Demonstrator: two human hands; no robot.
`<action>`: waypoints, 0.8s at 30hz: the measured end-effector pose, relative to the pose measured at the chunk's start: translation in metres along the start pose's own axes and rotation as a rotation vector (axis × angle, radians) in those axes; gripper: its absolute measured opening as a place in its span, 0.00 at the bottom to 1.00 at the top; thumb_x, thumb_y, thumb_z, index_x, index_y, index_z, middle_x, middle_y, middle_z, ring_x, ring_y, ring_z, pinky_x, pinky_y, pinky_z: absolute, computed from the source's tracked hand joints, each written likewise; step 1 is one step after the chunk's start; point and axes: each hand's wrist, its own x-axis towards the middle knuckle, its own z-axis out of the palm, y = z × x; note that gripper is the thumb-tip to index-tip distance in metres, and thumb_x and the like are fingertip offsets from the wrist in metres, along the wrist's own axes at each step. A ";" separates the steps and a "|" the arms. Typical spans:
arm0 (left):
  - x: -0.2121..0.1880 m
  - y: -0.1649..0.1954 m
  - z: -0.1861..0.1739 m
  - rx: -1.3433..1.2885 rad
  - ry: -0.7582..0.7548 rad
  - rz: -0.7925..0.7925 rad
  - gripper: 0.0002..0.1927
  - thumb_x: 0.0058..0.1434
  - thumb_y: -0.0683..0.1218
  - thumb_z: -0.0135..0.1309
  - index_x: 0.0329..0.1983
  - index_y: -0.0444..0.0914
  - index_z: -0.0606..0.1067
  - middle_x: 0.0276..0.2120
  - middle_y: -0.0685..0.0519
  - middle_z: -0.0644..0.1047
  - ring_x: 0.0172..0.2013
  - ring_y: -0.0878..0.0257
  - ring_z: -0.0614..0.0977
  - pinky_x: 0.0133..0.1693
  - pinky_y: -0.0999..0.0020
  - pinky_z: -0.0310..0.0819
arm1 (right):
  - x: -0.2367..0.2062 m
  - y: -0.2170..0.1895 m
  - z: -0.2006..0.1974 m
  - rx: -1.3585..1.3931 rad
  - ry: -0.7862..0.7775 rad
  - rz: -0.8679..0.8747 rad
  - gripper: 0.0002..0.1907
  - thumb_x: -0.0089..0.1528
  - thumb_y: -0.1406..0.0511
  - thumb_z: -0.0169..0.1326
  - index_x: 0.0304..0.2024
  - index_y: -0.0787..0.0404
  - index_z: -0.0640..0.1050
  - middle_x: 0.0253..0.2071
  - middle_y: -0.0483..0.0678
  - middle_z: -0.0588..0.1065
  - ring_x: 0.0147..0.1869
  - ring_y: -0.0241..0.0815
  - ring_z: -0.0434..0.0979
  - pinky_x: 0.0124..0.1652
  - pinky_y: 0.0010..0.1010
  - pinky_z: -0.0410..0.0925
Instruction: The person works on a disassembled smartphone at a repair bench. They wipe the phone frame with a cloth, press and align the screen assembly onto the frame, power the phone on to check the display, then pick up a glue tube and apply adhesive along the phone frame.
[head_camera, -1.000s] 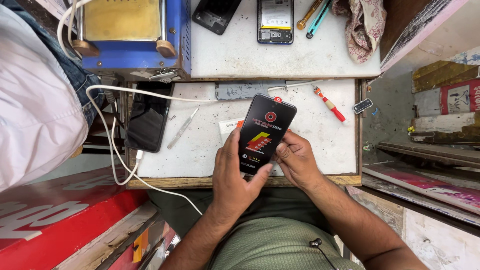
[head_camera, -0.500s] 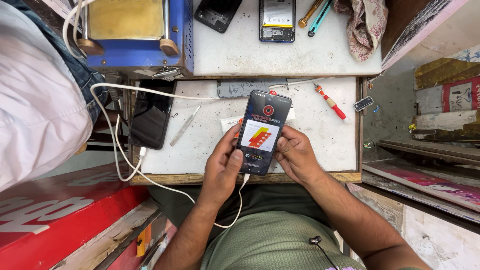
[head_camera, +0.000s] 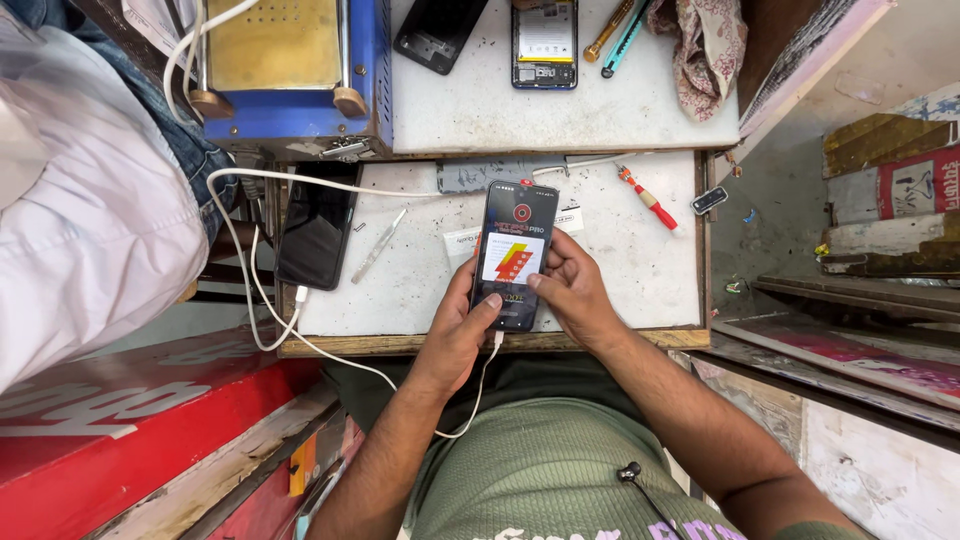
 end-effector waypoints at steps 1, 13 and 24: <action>0.000 0.000 0.001 0.035 0.004 0.023 0.33 0.69 0.43 0.50 0.76 0.34 0.56 0.62 0.46 0.72 0.61 0.62 0.74 0.62 0.64 0.69 | 0.001 0.000 0.002 -0.024 0.008 -0.004 0.36 0.62 0.75 0.53 0.72 0.71 0.59 0.60 0.58 0.74 0.63 0.43 0.76 0.64 0.37 0.70; 0.010 -0.006 -0.012 0.063 0.051 -0.009 0.31 0.70 0.43 0.50 0.74 0.33 0.58 0.61 0.46 0.73 0.59 0.62 0.76 0.61 0.62 0.71 | 0.002 0.004 -0.002 -0.031 0.048 0.080 0.32 0.69 0.69 0.46 0.75 0.68 0.56 0.63 0.57 0.72 0.65 0.40 0.72 0.61 0.33 0.68; 0.010 0.000 -0.026 -0.158 -0.013 -0.077 0.32 0.71 0.52 0.51 0.74 0.34 0.59 0.59 0.46 0.74 0.57 0.59 0.78 0.59 0.60 0.74 | 0.002 0.010 -0.011 0.153 -0.056 0.089 0.31 0.72 0.65 0.47 0.76 0.67 0.56 0.64 0.56 0.70 0.68 0.42 0.70 0.67 0.39 0.66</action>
